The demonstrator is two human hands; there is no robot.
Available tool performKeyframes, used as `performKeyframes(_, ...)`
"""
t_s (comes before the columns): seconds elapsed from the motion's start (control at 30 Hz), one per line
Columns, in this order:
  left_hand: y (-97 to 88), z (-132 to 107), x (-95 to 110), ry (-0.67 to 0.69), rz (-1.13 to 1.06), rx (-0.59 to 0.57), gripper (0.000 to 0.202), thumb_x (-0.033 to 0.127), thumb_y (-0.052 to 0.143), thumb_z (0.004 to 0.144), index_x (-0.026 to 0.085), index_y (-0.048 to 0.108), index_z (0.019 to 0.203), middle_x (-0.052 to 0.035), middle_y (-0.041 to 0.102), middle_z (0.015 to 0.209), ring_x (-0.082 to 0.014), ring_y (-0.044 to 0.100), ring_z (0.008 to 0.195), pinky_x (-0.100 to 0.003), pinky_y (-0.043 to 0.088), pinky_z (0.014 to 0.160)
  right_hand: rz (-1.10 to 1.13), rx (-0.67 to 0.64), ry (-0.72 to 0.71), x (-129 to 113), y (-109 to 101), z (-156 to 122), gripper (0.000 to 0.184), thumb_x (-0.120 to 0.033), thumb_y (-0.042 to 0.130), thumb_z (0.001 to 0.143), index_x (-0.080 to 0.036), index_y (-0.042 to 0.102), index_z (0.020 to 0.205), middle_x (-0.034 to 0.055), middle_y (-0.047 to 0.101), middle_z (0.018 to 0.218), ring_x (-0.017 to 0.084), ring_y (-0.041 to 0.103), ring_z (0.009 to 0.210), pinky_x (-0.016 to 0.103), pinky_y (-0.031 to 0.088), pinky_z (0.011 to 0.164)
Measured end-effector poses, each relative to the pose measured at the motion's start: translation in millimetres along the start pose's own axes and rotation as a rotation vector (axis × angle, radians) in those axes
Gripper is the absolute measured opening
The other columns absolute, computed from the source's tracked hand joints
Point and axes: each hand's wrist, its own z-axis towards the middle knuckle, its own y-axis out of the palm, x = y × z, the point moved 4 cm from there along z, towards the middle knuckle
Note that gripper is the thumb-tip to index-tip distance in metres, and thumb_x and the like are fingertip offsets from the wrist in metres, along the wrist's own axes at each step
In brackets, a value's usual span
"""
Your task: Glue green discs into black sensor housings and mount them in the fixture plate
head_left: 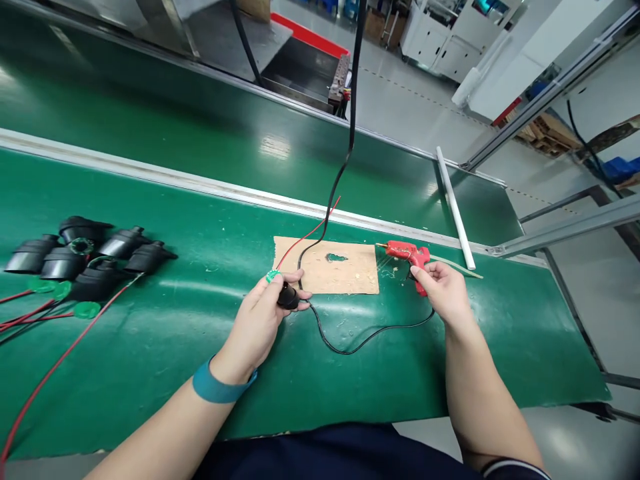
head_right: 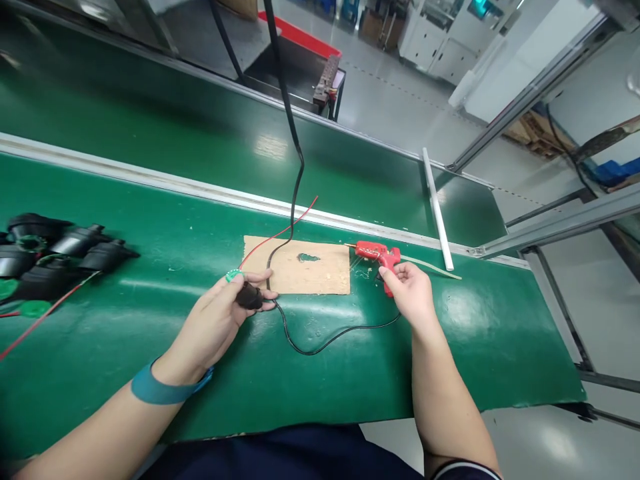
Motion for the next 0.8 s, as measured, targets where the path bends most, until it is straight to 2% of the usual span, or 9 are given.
performKeyframes(0.07, 0.5, -0.5, 0.2, -0.004, -0.001, -0.002, 0.055, 0.062, 0.069, 0.081, 0.013, 0.065, 0.105, -0.0146, 0.063, 0.122, -0.0222, 0.066, 0.089, -0.036, 0.059, 0.074, -0.002, -0.037, -0.052, -1.2, 7.8, 6.7, 0.044, -0.058, 0.077, 0.070, -0.018, 0.061, 0.077, 0.0033, 0.065, 0.067, 0.014, 0.056, 0.055, 0.026, 0.045, 0.052)
performKeyframes(0.2, 0.7, -0.6, 0.6, -0.003, -0.007, -0.002, 0.052, 0.060, 0.069, 0.082, 0.013, 0.065, 0.102, -0.0147, 0.063, 0.122, -0.0227, 0.067, 0.088, -0.036, 0.059, 0.073, -0.171, -0.166, -0.108, 2.5, 26.4, 22.3, 0.038, -0.055, 0.069, 0.076, -0.018, 0.063, 0.080, 0.0041, 0.067, 0.068, 0.016, 0.057, 0.056, 0.027, 0.043, 0.052)
performKeyframes(0.37, -0.1, 0.3, 1.1, -0.025, 0.004, 0.003, 0.054, 0.061, 0.068, 0.082, 0.012, 0.065, 0.105, -0.0144, 0.065, 0.116, -0.0235, 0.067, 0.089, -0.036, 0.059, 0.074, -0.299, -0.177, -0.155, 8.6, 21.9, 39.8, 0.034, -0.052, 0.072, 0.074, -0.019, 0.064, 0.075, -0.0001, 0.058, 0.059, 0.015, 0.049, 0.055, 0.028, 0.036, 0.052)
performKeyframes(0.47, -0.1, 0.4, 1.1, -0.023, 0.001, -0.003, 0.053, 0.060, 0.068, 0.083, 0.012, 0.065, 0.106, -0.0140, 0.066, 0.113, -0.0228, 0.067, 0.088, -0.036, 0.059, 0.075, -0.412, -0.101, -0.260, 10.3, 9.8, 46.6, 0.036, -0.053, 0.071, 0.073, -0.019, 0.062, 0.074, -0.0017, 0.053, 0.059, 0.014, 0.043, 0.054, 0.028, 0.034, 0.053)
performKeyframes(0.57, -0.1, -0.1, 1.0, -0.019, 0.011, 0.006, 0.054, 0.061, 0.067, 0.082, 0.012, 0.065, 0.105, -0.0142, 0.065, 0.115, -0.0231, 0.067, 0.089, -0.037, 0.060, 0.075, -0.446, -0.020, -0.356, 9.2, -2.5, 45.5, 0.037, -0.054, 0.072, 0.072, -0.019, 0.062, 0.077, 0.0000, 0.057, 0.065, 0.014, 0.045, 0.056, 0.028, 0.037, 0.054)
performKeyframes(0.67, 0.9, -0.3, 1.3, -0.014, 0.009, 0.007, 0.055, 0.062, 0.069, 0.081, 0.012, 0.065, 0.104, -0.0140, 0.066, 0.112, -0.0233, 0.066, 0.089, -0.036, 0.061, 0.074, -0.309, 0.085, -0.375, 0.7, -23.8, 35.0, 0.037, -0.051, 0.076, 0.071, -0.018, 0.064, 0.081, 0.0004, 0.060, 0.069, 0.014, 0.049, 0.057, 0.028, 0.042, 0.055)
performKeyframes(0.73, 1.6, 0.0, 1.3, -0.007, 0.005, 0.003, 0.056, 0.062, 0.070, 0.079, 0.012, 0.065, 0.104, -0.0138, 0.068, 0.108, -0.0230, 0.066, 0.089, -0.035, 0.061, 0.072, -0.152, 0.206, -0.361, -8.7, -48.2, 24.2, 0.037, -0.049, 0.079, 0.069, -0.019, 0.064, 0.083, -0.0009, 0.061, 0.068, 0.014, 0.052, 0.056, 0.028, 0.045, 0.054)
performKeyframes(0.8, 1.7, 0.9, 0.7, 0.002, 0.003, 0.008, 0.058, 0.064, 0.071, 0.077, 0.013, 0.065, 0.103, -0.0143, 0.067, 0.114, -0.0230, 0.066, 0.089, -0.035, 0.061, 0.070, -0.004, 0.366, -0.360, -18.3, -78.7, 11.5, 0.035, -0.045, 0.082, 0.067, -0.019, 0.063, 0.082, -0.0014, 0.062, 0.069, 0.013, 0.054, 0.056, 0.027, 0.047, 0.053)
